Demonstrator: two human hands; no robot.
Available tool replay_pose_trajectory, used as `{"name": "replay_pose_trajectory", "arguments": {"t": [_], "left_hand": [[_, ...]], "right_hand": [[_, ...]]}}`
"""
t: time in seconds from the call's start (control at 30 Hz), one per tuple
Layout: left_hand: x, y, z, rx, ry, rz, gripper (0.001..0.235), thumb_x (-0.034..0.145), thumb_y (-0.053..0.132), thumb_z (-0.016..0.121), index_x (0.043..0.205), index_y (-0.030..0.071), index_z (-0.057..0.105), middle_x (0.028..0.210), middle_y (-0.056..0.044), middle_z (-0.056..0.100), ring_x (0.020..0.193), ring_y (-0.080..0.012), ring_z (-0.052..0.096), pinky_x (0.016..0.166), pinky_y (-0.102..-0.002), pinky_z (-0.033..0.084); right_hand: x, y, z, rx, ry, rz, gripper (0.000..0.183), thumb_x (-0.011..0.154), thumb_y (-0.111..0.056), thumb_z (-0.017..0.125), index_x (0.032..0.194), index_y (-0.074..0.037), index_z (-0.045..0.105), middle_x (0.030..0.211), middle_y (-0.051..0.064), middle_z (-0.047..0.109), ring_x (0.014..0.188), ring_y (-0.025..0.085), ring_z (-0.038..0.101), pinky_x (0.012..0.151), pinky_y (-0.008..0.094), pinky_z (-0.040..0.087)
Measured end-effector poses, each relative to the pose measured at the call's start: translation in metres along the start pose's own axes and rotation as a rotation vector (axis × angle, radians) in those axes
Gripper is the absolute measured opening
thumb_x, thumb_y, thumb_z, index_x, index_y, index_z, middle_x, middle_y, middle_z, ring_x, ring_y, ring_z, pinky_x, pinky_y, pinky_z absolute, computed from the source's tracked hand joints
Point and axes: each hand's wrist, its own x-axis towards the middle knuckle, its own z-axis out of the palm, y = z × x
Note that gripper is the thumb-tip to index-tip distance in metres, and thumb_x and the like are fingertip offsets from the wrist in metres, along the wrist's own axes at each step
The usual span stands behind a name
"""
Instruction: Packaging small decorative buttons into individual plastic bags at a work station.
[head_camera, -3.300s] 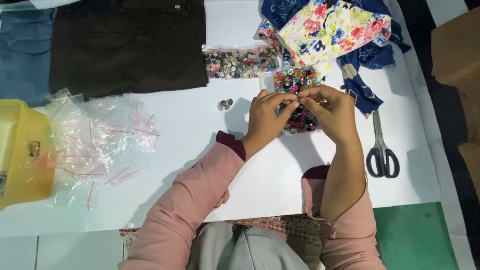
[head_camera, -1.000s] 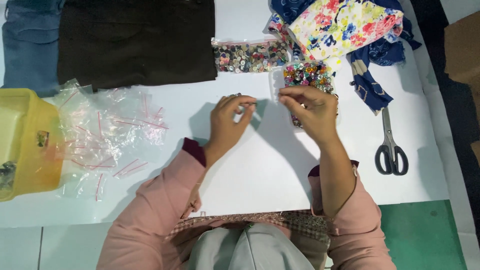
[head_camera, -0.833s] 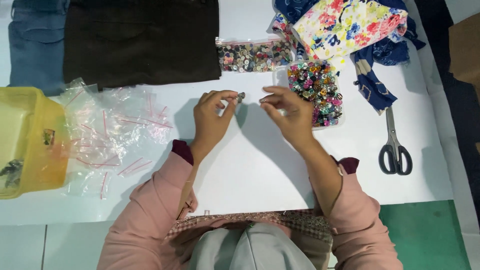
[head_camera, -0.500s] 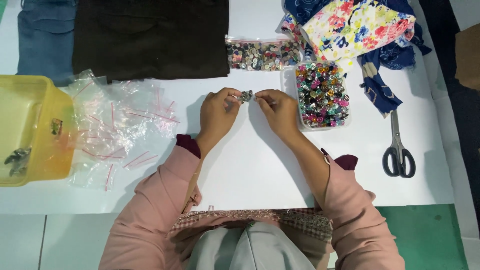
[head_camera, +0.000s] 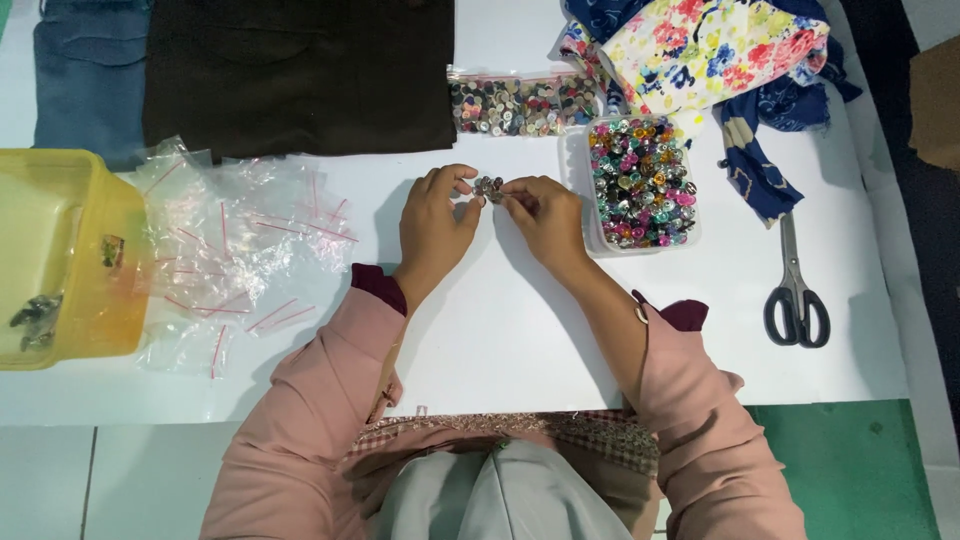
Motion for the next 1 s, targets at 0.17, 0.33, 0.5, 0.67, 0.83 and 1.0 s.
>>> {"name": "replay_pose_trajectory", "arguments": {"t": [0.17, 0.33, 0.5, 0.67, 0.83, 1.0], "left_hand": [[-0.003, 0.017, -0.003, -0.012, 0.050, 0.169, 0.030, 0.088, 0.006, 0.075, 0.115, 0.015, 0.065, 0.097, -0.002, 0.065, 0.083, -0.0229, 0.061, 0.074, -0.036, 0.053], [-0.013, 0.042, 0.015, -0.056, 0.041, 0.339, 0.030, 0.088, 0.007, 0.075, 0.115, 0.017, 0.066, 0.100, 0.001, 0.062, 0.090, -0.0233, 0.063, 0.076, -0.035, 0.055], [-0.027, 0.075, 0.045, -0.069, -0.085, 0.520, 0.021, 0.091, 0.018, 0.071, 0.112, 0.019, 0.069, 0.096, 0.001, 0.060, 0.084, -0.0220, 0.060, 0.070, -0.036, 0.054], [-0.020, 0.095, 0.065, 0.053, -0.125, 0.466, 0.019, 0.090, 0.017, 0.071, 0.109, 0.016, 0.071, 0.096, -0.001, 0.059, 0.086, -0.0230, 0.057, 0.068, -0.040, 0.052], [-0.014, 0.104, 0.078, 0.135, -0.142, 0.383, 0.007, 0.087, 0.015, 0.070, 0.092, 0.012, 0.075, 0.085, 0.000, 0.050, 0.083, -0.0210, 0.053, 0.066, -0.039, 0.049], [-0.012, 0.098, 0.084, 0.110, -0.169, 0.365, 0.008, 0.086, 0.018, 0.068, 0.086, 0.012, 0.073, 0.085, 0.003, 0.045, 0.083, -0.0208, 0.052, 0.064, -0.040, 0.047]], "right_hand": [[-0.014, -0.035, -0.023, -0.066, 0.025, -0.068, 0.015, 0.089, 0.003, 0.077, 0.100, -0.007, 0.078, 0.079, 0.010, 0.071, 0.070, 0.022, 0.069, 0.059, 0.029, 0.058], [-0.023, -0.038, -0.080, -0.097, 0.024, -0.159, 0.024, 0.086, 0.001, 0.081, 0.105, -0.014, 0.079, 0.085, 0.009, 0.071, 0.070, 0.025, 0.069, 0.062, 0.032, 0.060], [-0.034, -0.020, -0.157, -0.518, -0.019, -0.112, 0.017, 0.086, -0.001, 0.082, 0.101, -0.011, 0.081, 0.086, 0.012, 0.068, 0.074, 0.028, 0.069, 0.064, 0.038, 0.059], [-0.037, -0.031, -0.166, -0.498, -0.179, -0.023, 0.016, 0.084, -0.003, 0.080, 0.100, -0.006, 0.081, 0.084, 0.018, 0.068, 0.074, 0.035, 0.070, 0.065, 0.043, 0.058], [-0.033, -0.035, -0.162, -0.510, -0.244, 0.031, 0.016, 0.086, -0.003, 0.079, 0.102, -0.005, 0.082, 0.087, 0.016, 0.070, 0.078, 0.031, 0.073, 0.069, 0.038, 0.059], [-0.030, -0.037, -0.163, -0.588, -0.312, 0.048, 0.019, 0.085, -0.004, 0.078, 0.104, -0.005, 0.081, 0.088, 0.014, 0.071, 0.080, 0.031, 0.073, 0.068, 0.039, 0.059]]}}
